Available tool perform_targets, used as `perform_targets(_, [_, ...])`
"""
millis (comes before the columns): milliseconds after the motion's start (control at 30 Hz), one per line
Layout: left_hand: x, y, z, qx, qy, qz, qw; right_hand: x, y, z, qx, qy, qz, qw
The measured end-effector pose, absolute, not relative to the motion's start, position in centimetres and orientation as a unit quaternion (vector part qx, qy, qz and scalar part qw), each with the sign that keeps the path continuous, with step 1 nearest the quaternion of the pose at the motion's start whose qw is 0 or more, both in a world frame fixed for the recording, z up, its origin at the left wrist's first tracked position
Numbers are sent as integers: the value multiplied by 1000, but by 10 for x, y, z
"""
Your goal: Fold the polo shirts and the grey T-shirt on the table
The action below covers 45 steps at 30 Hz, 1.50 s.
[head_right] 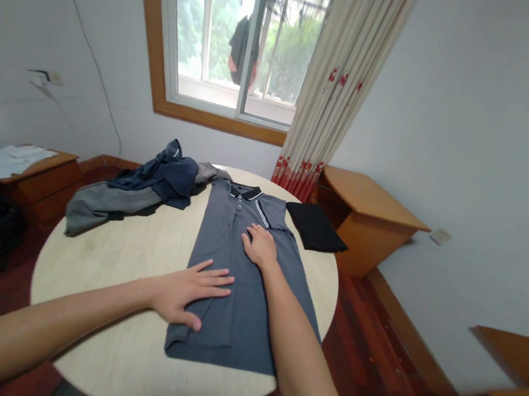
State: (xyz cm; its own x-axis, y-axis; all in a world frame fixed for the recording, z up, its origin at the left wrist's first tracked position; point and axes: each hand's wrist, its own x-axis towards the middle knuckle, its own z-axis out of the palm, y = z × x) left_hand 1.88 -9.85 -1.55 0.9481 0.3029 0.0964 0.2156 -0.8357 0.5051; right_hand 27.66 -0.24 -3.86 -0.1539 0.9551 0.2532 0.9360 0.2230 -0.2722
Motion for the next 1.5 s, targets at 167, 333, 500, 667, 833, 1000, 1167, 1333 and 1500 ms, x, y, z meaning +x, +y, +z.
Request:
perform_targets(167, [22, -115, -18, 958, 75, 82, 265, 280, -3, -42, -605, -770, 14, 202])
perform_targets(333, [16, -111, -8, 965, 59, 71, 247, 284, 0, -48, -599, -772, 13, 215])
perform_targets(500, [31, -124, -5, 969, 94, 91, 208, 284, 2, -50, -593, -774, 13, 222])
perform_targets(667, [49, -149, -3, 976, 146, 34, 155, 284, 3, -49, -593, -772, 19, 227])
perform_targets(833, [50, -156, 8, 973, 161, 8, 167, 285, 4, -50, -593, -772, 23, 226])
perform_targets(1000, [48, -154, 9, 935, 178, 55, 302, 286, 6, -51, -592, -773, 25, 227])
perform_targets(1167, [48, -139, -2, 928, 177, 120, 305, 286, 5, -51, -590, -774, 23, 230])
perform_targets(1333, [43, -134, -14, 963, 139, 122, 198, 286, 5, -51, -586, -775, 19, 235])
perform_targets(1500, [38, -140, -13, 977, 98, 47, 184, 285, 3, -50, -593, -773, 17, 225])
